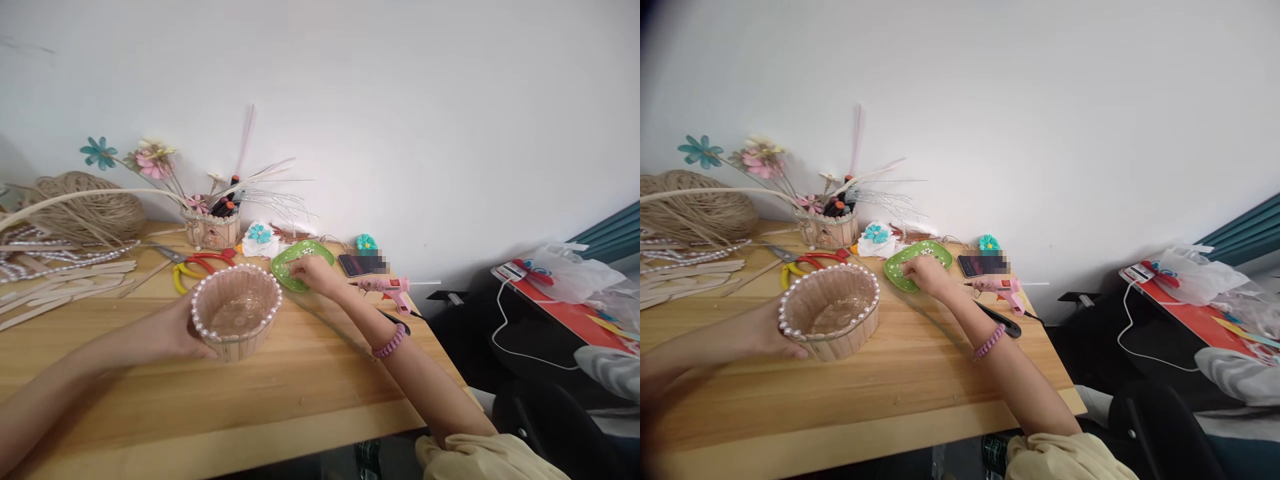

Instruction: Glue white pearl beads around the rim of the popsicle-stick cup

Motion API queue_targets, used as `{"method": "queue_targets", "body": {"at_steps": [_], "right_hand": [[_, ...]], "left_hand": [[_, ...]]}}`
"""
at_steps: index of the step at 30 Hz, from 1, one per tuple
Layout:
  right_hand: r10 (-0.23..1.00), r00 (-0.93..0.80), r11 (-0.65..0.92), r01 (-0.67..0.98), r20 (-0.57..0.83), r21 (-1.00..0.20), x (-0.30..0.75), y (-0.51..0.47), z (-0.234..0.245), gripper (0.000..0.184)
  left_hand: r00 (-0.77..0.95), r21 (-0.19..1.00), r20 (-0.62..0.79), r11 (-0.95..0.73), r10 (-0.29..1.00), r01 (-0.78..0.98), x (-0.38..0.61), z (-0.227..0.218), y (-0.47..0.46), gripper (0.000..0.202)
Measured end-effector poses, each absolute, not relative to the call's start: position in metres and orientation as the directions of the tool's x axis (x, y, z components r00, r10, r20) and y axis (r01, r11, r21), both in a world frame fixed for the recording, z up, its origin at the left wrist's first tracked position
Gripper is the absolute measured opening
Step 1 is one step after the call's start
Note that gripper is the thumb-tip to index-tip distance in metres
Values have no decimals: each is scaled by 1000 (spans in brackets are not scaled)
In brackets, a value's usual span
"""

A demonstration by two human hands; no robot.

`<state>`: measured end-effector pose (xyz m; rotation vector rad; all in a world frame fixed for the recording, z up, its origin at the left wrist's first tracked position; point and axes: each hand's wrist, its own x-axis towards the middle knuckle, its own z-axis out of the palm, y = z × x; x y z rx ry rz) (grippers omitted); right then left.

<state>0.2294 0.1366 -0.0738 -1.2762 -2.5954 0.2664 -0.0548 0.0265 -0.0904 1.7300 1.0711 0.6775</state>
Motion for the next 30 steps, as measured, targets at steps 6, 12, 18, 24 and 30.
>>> {"method": "queue_targets", "body": {"at_steps": [6,12,18,24,30], "right_hand": [[797,-595,601,766,103,-227,232,140,-79,19],[792,-585,610,756,173,-236,233,139,-83,10],[743,-635,668,683,211,-294,231,135,-80,16],[733,-626,677,634,267,-374,228,136,-82,16],[778,-448,629,565,441,-534,232,114,-58,13]], "left_hand": [[525,964,0,-140,851,227,-52,-87,26,115],[543,976,11,-126,840,176,-47,-77,24,97],[518,977,7,-117,856,180,-45,-71,21,105],[511,973,4,-121,860,196,-46,-73,22,100],[522,978,4,-113,853,178,-45,-73,23,109]]}}
